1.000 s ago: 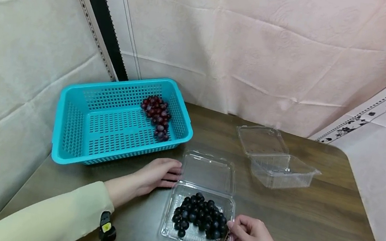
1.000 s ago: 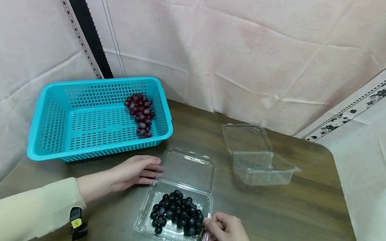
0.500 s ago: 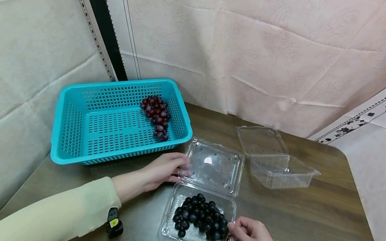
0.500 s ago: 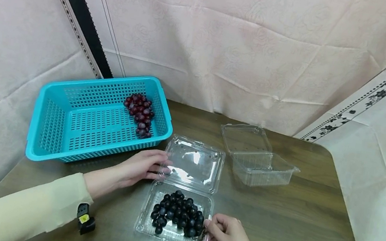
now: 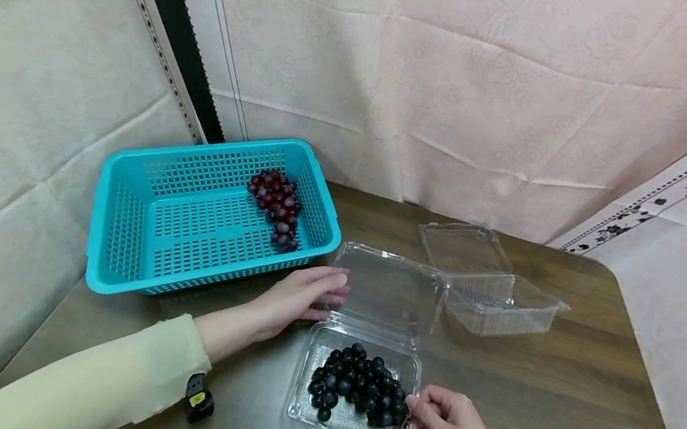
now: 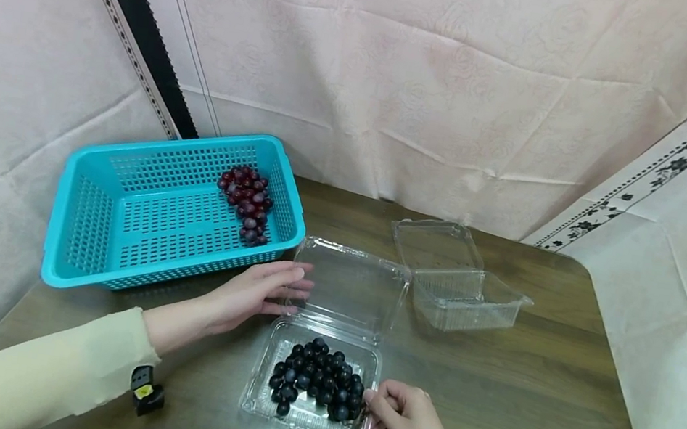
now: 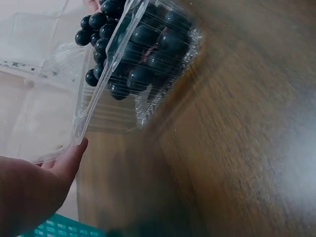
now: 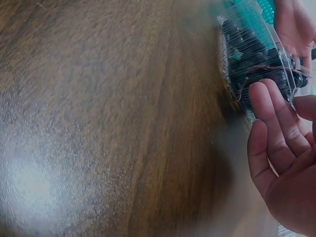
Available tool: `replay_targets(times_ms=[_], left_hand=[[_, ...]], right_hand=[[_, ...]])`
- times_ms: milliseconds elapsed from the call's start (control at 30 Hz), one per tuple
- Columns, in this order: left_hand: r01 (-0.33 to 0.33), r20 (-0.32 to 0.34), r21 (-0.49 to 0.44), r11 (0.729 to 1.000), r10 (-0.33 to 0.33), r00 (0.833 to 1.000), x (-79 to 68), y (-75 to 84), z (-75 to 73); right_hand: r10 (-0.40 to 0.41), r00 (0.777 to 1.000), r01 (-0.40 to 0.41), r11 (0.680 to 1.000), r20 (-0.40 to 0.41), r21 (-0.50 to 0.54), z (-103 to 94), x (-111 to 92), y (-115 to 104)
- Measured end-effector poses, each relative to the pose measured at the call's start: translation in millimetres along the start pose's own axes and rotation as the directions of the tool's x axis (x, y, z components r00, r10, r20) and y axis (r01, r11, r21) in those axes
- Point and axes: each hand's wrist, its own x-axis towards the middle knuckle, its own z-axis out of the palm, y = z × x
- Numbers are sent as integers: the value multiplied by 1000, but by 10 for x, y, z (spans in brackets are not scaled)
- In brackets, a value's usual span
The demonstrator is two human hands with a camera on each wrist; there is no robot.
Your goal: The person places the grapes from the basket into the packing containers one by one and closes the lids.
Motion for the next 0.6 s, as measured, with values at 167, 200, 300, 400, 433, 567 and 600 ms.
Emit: replay_targets(times_ms=[167,200,300,400,433,567,600], left_hand=[[-53,59,-11,999,53,997,-51,54,-15],[-63,70,-18,998,64,996,-61,62,-18],[-89,93,-38,995,92,991,-95,80,-28],[-111,98,-37,993,114,989,-124,95,-34],[-119,98,-34,992,121,988,-128,96,-37],[-129,89,-16,992,130,988,-157,100,-45],[-130,85,-6,992,130,988,-164,98,-47]], right_hand=[[-3,1000,3,1000,-18,1,14,12,-12],[-2,1000,2,1000,-22,-1,16,15,-13],[0,999,0,1000,-34,-9,22,23,-13],[-1,999,0,1000,-46,-18,27,32,-13],[-2,999,1,1000,-50,-21,29,34,-14],[-4,998,3,1000,-64,-29,36,45,-17],[-4,998,2,1000,-66,-28,38,46,-18]])
